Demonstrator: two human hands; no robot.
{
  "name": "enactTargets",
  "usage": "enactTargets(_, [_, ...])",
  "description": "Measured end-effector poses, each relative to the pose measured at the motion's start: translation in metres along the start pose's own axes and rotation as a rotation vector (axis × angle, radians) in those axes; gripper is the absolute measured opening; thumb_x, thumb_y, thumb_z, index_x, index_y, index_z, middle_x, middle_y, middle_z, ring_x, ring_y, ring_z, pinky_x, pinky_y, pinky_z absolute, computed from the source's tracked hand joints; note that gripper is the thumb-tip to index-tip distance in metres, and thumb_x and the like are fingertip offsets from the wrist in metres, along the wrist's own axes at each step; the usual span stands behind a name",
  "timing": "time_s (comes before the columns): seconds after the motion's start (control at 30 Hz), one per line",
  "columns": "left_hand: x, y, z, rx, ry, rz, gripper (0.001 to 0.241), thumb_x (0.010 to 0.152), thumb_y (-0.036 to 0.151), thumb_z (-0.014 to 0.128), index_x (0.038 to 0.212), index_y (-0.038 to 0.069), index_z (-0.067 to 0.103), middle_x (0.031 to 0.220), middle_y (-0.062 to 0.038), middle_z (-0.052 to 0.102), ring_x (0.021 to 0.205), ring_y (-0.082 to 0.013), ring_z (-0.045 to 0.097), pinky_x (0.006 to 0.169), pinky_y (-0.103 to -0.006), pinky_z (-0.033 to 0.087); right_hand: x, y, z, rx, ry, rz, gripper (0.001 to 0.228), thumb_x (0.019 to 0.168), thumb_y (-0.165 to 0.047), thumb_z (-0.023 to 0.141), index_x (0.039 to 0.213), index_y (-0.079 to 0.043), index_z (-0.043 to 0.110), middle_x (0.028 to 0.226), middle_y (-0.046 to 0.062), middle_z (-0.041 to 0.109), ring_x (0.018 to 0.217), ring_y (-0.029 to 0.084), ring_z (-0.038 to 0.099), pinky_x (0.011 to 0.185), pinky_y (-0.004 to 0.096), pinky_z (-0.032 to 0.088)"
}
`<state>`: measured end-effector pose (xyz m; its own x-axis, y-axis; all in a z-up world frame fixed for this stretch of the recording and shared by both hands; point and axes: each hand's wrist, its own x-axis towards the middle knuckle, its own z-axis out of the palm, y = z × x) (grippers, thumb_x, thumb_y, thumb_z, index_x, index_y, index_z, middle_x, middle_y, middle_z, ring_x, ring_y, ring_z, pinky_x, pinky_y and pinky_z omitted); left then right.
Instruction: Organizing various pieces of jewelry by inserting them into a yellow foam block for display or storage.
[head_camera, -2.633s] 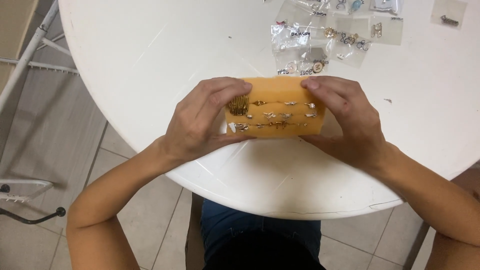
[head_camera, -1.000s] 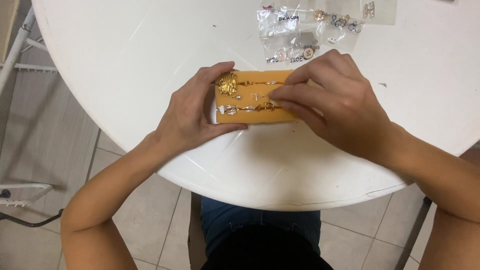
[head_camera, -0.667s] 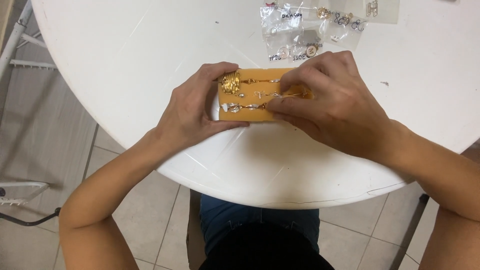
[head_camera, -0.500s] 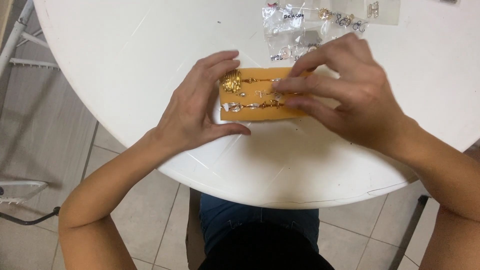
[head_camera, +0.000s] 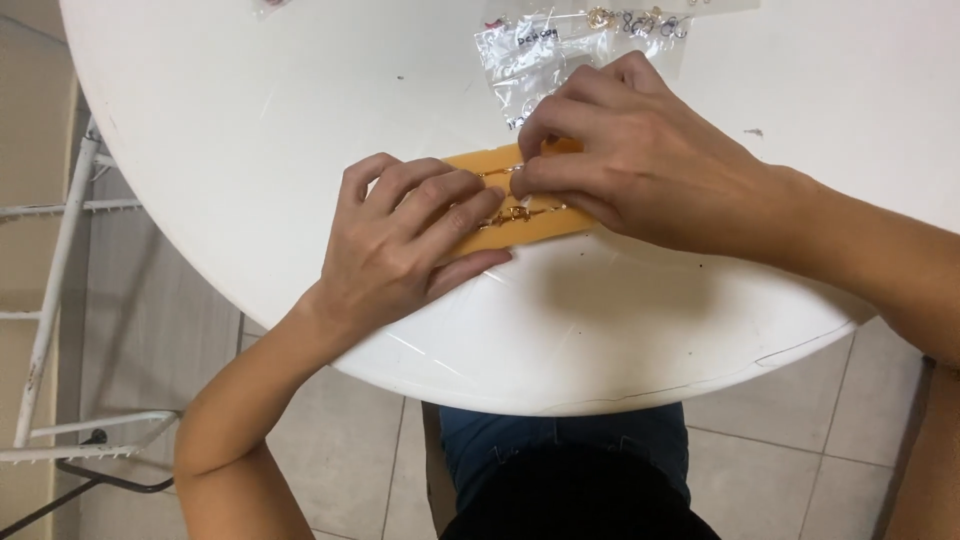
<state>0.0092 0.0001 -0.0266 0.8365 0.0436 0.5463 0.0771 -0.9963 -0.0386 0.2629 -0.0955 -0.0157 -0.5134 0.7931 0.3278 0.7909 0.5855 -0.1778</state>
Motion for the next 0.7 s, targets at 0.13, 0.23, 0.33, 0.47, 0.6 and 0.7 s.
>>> enactTargets(0.13, [0.002, 0.001, -0.002, -0.014, -0.012, -0.019, 0.041, 0.103, 0.050, 0.073, 0.115, 0.011, 0.071, 0.111, -0.004, 0.071, 0.101, -0.0217, 0.066, 0.090, -0.0384, 0.042, -0.003, 0.002, -0.005, 0.110, 0.068, 0.039, 0.014, 0.109, -0.021, 0.064, 0.117, -0.013, 0.073, 0.110, 0.006, 0.065, 0.099, 0.028, 0.056, 0.085, 0.041, 0.035])
enactTargets(0.23, [-0.002, 0.000, -0.001, 0.005, 0.001, -0.034, 0.047, 0.101, 0.054, 0.077, 0.119, 0.011, 0.071, 0.112, -0.004, 0.072, 0.100, -0.0220, 0.067, 0.090, -0.0387, 0.043, -0.017, 0.009, -0.016, 0.155, 0.076, 0.156, 0.019, 0.104, -0.019, 0.074, 0.118, -0.007, 0.072, 0.114, 0.007, 0.068, 0.109, 0.030, 0.059, 0.097, 0.042, 0.040])
enactTargets(0.33, [-0.004, 0.000, 0.002, 0.001, 0.008, -0.049, 0.050, 0.100, 0.055, 0.078, 0.122, 0.011, 0.070, 0.112, -0.005, 0.071, 0.099, -0.0234, 0.067, 0.091, -0.0393, 0.043, -0.032, 0.008, -0.016, 0.113, 0.075, 0.179, 0.016, 0.099, -0.022, 0.083, 0.111, -0.015, 0.075, 0.109, 0.005, 0.066, 0.106, 0.029, 0.059, 0.090, 0.042, 0.039])
enactTargets(0.47, [-0.004, -0.001, 0.004, -0.035, -0.010, -0.062, 0.053, 0.097, 0.055, 0.084, 0.121, 0.010, 0.069, 0.113, -0.007, 0.071, 0.101, -0.0239, 0.066, 0.091, -0.0402, 0.044, -0.041, 0.006, -0.013, -0.003, 0.044, 0.112, 0.016, 0.105, -0.020, 0.072, 0.121, -0.019, 0.074, 0.113, 0.006, 0.064, 0.100, 0.029, 0.056, 0.087, 0.047, 0.039])
enactTargets(0.6, [-0.002, -0.001, 0.000, -0.083, -0.004, -0.079, 0.050, 0.099, 0.053, 0.078, 0.120, 0.008, 0.068, 0.115, -0.009, 0.069, 0.101, -0.0252, 0.065, 0.091, -0.0415, 0.043, -0.042, 0.006, -0.014, 0.056, 0.126, 0.136, 0.016, 0.105, -0.015, 0.076, 0.121, -0.015, 0.076, 0.113, 0.010, 0.063, 0.101, 0.032, 0.057, 0.089, 0.044, 0.038])
enactTargets(0.7, [-0.001, 0.000, -0.004, -0.111, -0.011, -0.095, 0.050, 0.100, 0.051, 0.076, 0.121, 0.007, 0.067, 0.118, -0.011, 0.067, 0.103, -0.0268, 0.065, 0.091, -0.0429, 0.045, -0.040, 0.003, -0.011, 0.055, 0.174, 0.108, 0.016, 0.105, -0.014, 0.078, 0.121, -0.015, 0.078, 0.110, 0.009, 0.064, 0.098, 0.031, 0.057, 0.087, 0.044, 0.039])
